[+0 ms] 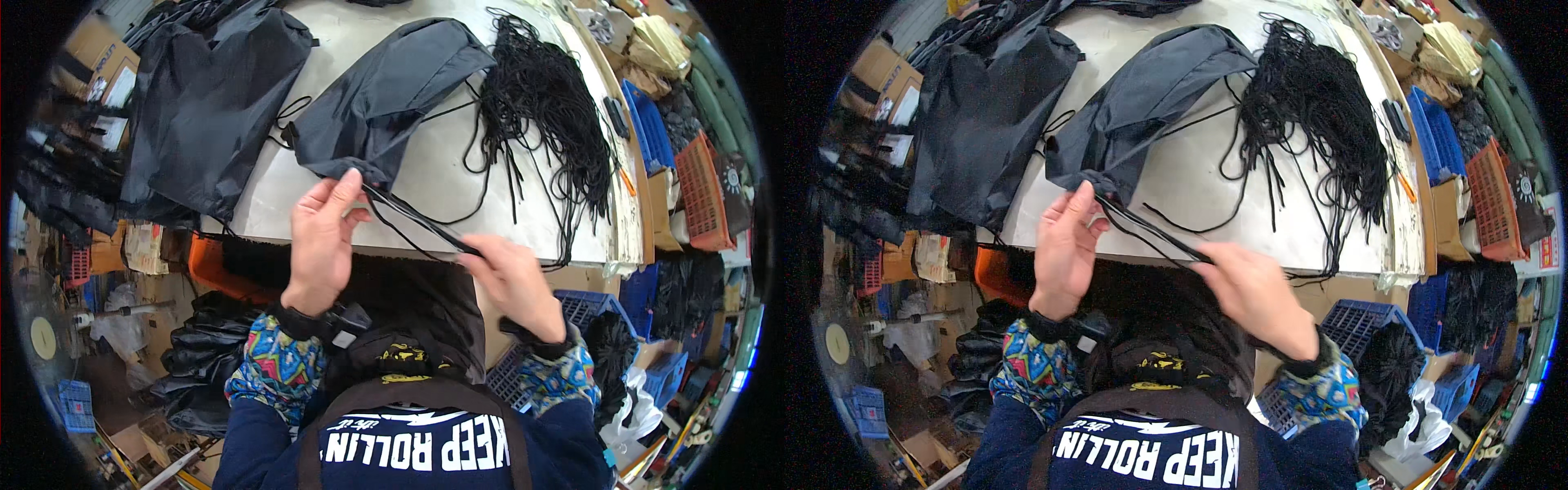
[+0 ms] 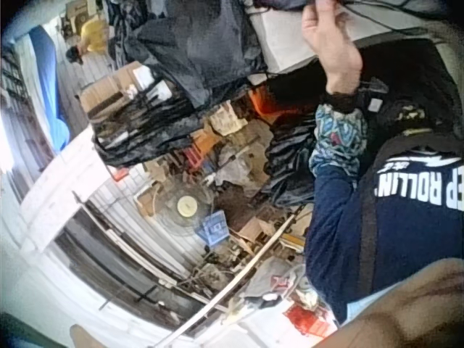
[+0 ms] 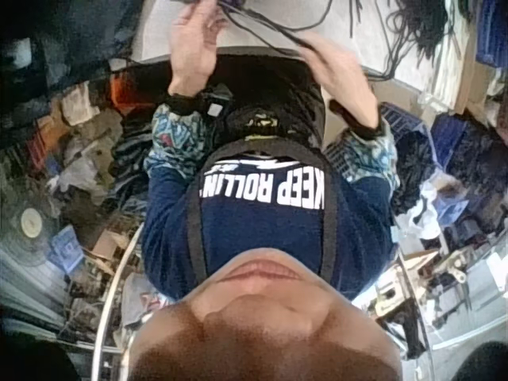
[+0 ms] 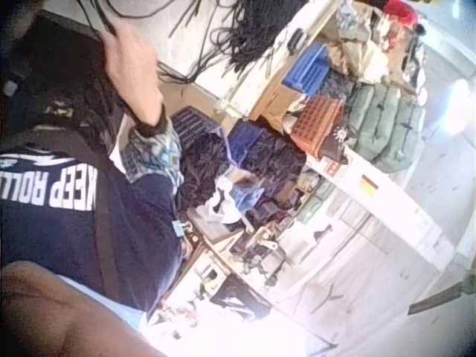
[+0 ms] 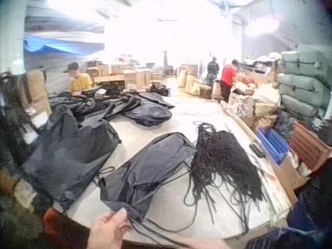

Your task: Thread a drawstring through the top hem of a black fabric bag using a metal hook tool.

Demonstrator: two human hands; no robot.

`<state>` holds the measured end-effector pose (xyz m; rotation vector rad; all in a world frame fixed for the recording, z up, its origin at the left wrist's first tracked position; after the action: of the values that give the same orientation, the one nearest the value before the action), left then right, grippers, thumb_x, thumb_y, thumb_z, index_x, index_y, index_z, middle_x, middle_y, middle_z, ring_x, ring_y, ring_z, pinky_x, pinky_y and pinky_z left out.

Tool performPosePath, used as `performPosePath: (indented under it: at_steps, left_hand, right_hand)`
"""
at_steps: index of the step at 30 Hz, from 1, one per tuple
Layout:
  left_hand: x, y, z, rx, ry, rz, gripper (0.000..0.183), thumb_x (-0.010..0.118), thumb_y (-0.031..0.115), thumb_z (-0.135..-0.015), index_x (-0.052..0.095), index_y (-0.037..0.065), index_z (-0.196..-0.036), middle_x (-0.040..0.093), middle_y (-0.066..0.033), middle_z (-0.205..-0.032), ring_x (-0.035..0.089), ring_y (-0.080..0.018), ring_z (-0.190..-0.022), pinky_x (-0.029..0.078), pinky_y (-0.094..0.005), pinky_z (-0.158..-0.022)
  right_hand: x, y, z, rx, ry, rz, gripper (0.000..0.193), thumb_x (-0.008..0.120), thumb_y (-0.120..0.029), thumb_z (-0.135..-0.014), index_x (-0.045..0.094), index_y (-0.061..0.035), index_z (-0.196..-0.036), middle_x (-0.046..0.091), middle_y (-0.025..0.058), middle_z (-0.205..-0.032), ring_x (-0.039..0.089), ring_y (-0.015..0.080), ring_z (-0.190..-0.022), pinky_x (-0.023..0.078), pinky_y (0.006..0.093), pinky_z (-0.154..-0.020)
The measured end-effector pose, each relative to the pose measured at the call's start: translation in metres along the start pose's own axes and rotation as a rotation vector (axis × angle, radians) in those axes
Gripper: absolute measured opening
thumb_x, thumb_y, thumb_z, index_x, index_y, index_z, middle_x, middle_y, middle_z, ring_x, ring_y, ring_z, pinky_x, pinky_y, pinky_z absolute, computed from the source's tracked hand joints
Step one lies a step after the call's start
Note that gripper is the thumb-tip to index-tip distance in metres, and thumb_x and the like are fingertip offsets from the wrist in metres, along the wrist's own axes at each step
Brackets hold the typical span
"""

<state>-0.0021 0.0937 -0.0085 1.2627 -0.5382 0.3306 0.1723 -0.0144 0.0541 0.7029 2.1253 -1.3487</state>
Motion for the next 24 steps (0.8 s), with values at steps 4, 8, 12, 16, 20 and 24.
performPosePath:
  at_steps: [4, 8, 12, 16, 20, 24]
  left_hand:
    - [0.024, -0.034, 0.012, -0.138, -0.226, -0.289, 0.017, 0.066, 0.019, -0.086, 0.067, 0.003, -0.083, 0.065, -0.0018, -0.075, 0.057, -0.0059, -0.068, 0.044, -0.0208, -0.060]
    - [0.035, -0.057, 0.030, -0.223, -0.191, -0.178, 0.018, 0.064, 0.019, -0.089, 0.062, 0.002, -0.088, 0.064, -0.0028, -0.080, 0.060, -0.0093, -0.066, 0.048, -0.0229, -0.054]
    - [0.003, -0.010, 0.004, -0.077, -0.061, -0.018, 0.021, 0.056, 0.025, -0.093, 0.059, 0.007, -0.083, 0.064, -0.0037, -0.076, 0.059, -0.0110, -0.061, 0.047, -0.0243, -0.051]
    - [-0.007, 0.005, -0.011, -0.019, -0.036, 0.011, 0.024, 0.055, 0.027, -0.094, 0.059, 0.008, -0.079, 0.063, -0.0024, -0.072, 0.058, -0.0103, -0.059, 0.045, -0.0238, -0.050]
    - [0.059, -0.060, 0.027, -0.217, -0.375, -0.113, 0.026, 0.055, 0.026, -0.094, 0.058, 0.004, -0.079, 0.058, -0.0021, -0.066, 0.059, -0.0116, -0.057, 0.048, -0.0241, -0.049]
    - [0.046, -0.053, 0.018, -0.246, -0.215, -0.073, 0.029, 0.056, 0.031, -0.093, 0.057, 0.002, -0.085, 0.060, -0.0035, -0.074, 0.061, -0.0122, -0.059, 0.049, -0.0229, -0.046]
  right_hand:
    - [-0.010, 0.027, 0.018, 0.282, -0.096, -0.061, 0.012, 0.061, -0.005, -0.085, 0.063, 0.0030, -0.093, 0.063, 0.0180, -0.077, 0.063, 0.0311, -0.070, 0.048, 0.0335, -0.060]
    - [0.012, 0.020, 0.007, 0.324, -0.189, -0.167, 0.016, 0.058, -0.005, -0.087, 0.062, 0.0045, -0.099, 0.063, 0.0198, -0.076, 0.062, 0.0332, -0.067, 0.047, 0.0322, -0.060]
    - [0.014, 0.006, 0.010, 0.214, -0.206, -0.230, 0.021, 0.060, -0.004, -0.085, 0.060, 0.0031, -0.104, 0.063, 0.0184, -0.080, 0.062, 0.0309, -0.070, 0.048, 0.0326, -0.063]
    - [-0.023, 0.008, 0.025, 0.116, -0.100, 0.042, 0.020, 0.062, 0.001, -0.081, 0.062, 0.0008, -0.101, 0.061, 0.0161, -0.075, 0.060, 0.0279, -0.066, 0.048, 0.0308, -0.062]
    - [-0.016, 0.018, 0.026, 0.229, 0.002, 0.068, 0.013, 0.059, 0.001, -0.084, 0.063, 0.0022, -0.097, 0.059, 0.0128, -0.069, 0.057, 0.0216, -0.059, 0.044, 0.0278, -0.056]
    - [-0.011, 0.043, 0.032, 0.491, -0.045, -0.234, 0.015, 0.057, -0.007, -0.091, 0.063, 0.0031, -0.099, 0.051, 0.0015, -0.061, 0.047, 0.0058, -0.056, 0.037, 0.0226, -0.050]
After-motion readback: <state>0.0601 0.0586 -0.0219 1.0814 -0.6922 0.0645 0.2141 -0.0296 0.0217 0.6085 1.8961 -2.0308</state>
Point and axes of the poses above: each hand's wrist, its own z-axis away from the middle knuckle, its own x-axis out of the palm, y = z × x, the point moved 9 cm from there along -z, towards the middle knuckle
